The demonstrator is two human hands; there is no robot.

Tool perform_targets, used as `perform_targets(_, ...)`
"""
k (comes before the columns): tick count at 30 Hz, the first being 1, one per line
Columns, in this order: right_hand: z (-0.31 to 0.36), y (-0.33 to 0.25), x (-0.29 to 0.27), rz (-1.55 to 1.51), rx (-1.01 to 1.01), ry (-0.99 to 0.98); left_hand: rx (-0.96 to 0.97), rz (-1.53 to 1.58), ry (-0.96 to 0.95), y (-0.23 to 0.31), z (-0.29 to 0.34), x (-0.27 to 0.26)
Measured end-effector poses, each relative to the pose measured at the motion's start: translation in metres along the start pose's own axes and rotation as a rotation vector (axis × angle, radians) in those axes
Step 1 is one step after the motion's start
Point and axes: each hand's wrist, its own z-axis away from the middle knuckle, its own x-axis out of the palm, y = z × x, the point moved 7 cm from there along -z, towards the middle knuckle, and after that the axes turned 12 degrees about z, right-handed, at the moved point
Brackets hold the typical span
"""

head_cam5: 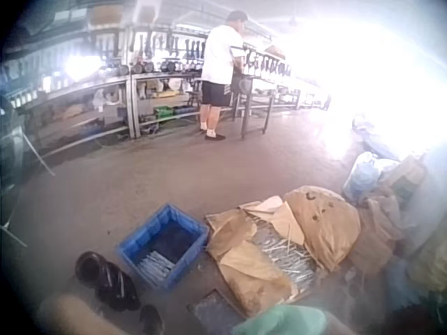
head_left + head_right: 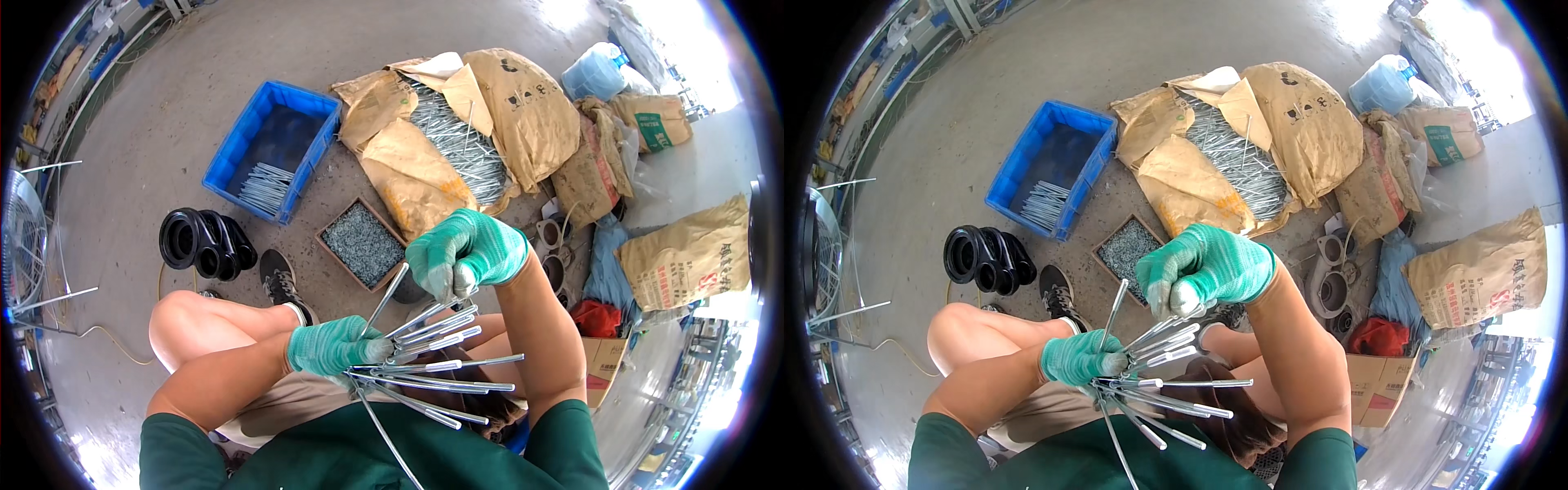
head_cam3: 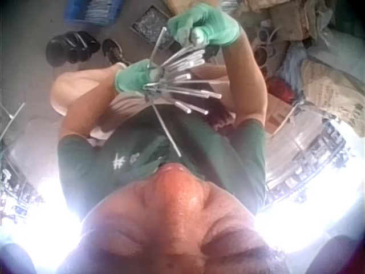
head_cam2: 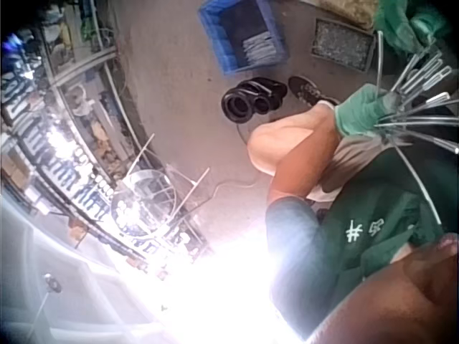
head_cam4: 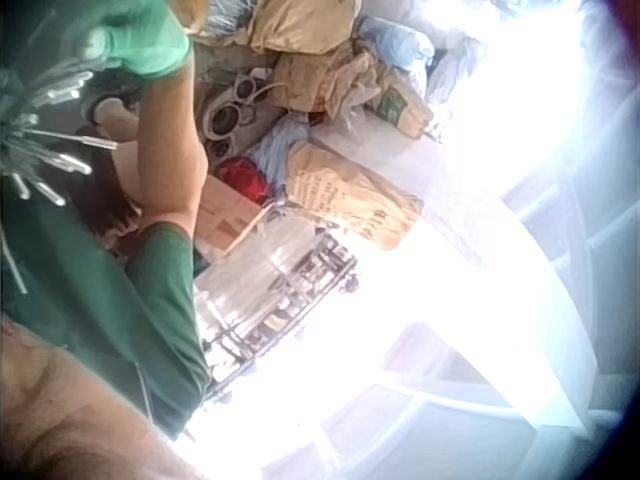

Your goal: The person picks up metal rods from a large bag and sorts them into a blue container, handling them by hand and in small bundles.

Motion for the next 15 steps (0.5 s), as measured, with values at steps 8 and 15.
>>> perform_targets(8, 0.005, 0.005, 0.004, -0.161, 0.22, 0.228, 0.049, -0.146, -0.012, 0.006, -0.002, -0.001)
perform_targets(15, -0.001, -0.008, 0.001, -0.073, 0.266, 0.393, 0.057, -0.069, -0.034, 0.006, -0.004, 0.001)
